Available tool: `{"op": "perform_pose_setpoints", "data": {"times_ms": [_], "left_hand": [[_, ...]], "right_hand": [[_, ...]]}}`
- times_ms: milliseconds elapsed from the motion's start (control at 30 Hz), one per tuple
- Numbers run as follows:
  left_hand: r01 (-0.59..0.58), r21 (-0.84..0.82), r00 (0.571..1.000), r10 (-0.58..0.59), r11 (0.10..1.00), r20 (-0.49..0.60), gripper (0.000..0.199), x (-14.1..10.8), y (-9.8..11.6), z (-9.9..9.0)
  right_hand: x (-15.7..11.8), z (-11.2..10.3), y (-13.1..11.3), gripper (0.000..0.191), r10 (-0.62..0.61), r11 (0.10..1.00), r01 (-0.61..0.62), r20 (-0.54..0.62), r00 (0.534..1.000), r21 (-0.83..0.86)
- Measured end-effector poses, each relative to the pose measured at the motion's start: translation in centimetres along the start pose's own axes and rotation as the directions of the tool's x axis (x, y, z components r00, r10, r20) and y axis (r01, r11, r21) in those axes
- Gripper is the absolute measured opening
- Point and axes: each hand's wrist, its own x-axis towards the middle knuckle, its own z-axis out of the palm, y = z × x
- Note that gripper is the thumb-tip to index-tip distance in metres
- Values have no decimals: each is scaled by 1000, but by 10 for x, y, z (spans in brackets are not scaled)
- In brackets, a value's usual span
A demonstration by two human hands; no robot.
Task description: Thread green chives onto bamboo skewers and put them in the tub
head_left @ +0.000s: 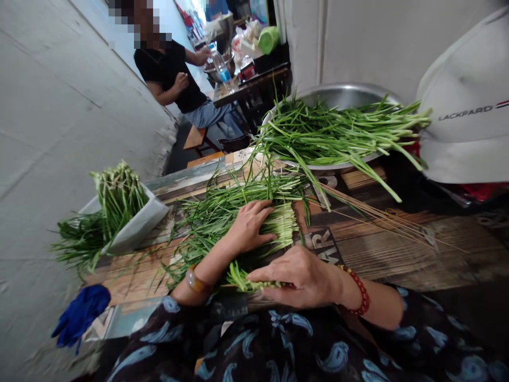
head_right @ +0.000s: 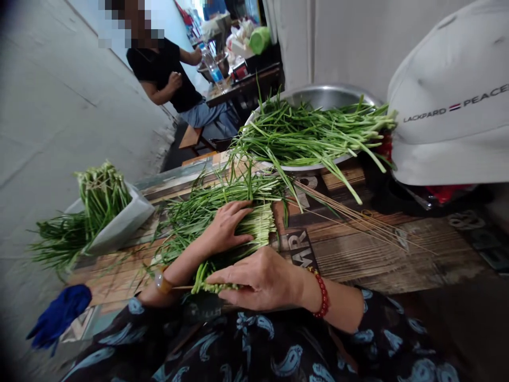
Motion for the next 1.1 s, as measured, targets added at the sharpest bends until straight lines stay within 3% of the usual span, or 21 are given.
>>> {"op": "perform_pose_setpoints", "data": {"times_ms": [167,267,367,467,567,700,767,900,1000,1100], "left_hand": [[22,-7,1000,-22,1000,4,58,-12,0,0],[91,-45,993,-87,995,78,55,-24,-8,1],[163,-127,981,-147,979,129,45,-35,-16,3],[172,-67,985,-169,983,44,34,-39,-17,5],[96,67,993,-91,993,-72,29,-30,-16,5],[-86,30,996,86,996,13,33,-22,-17,2],[-47,64,999,47,997,4,34,-29,-19,0],[148,209,985,-126,967,-117,34,-66,-22,0],[264,254,960,-228,930,-161,37,-94,-20,10],[305,203,947,-273,931,-170,43,-110,-14,24]], "right_hand": [[2,-1,5,25,57,998,-57,-63,996,9],[4,-2,10,21,196,981,-195,-101,975,18],[5,-1,17,17,407,913,-404,-58,912,62],[3,1,25,21,541,837,-539,5,841,99],[0,2,29,19,593,796,-593,38,804,122],[-3,-3,32,23,640,744,-651,117,759,151],[-5,-6,34,25,671,710,-687,148,726,154],[-7,-10,38,24,708,668,-729,173,684,148],[-8,-10,42,25,726,648,-743,160,669,165],[-10,-11,46,27,732,644,-749,159,662,154]]}}
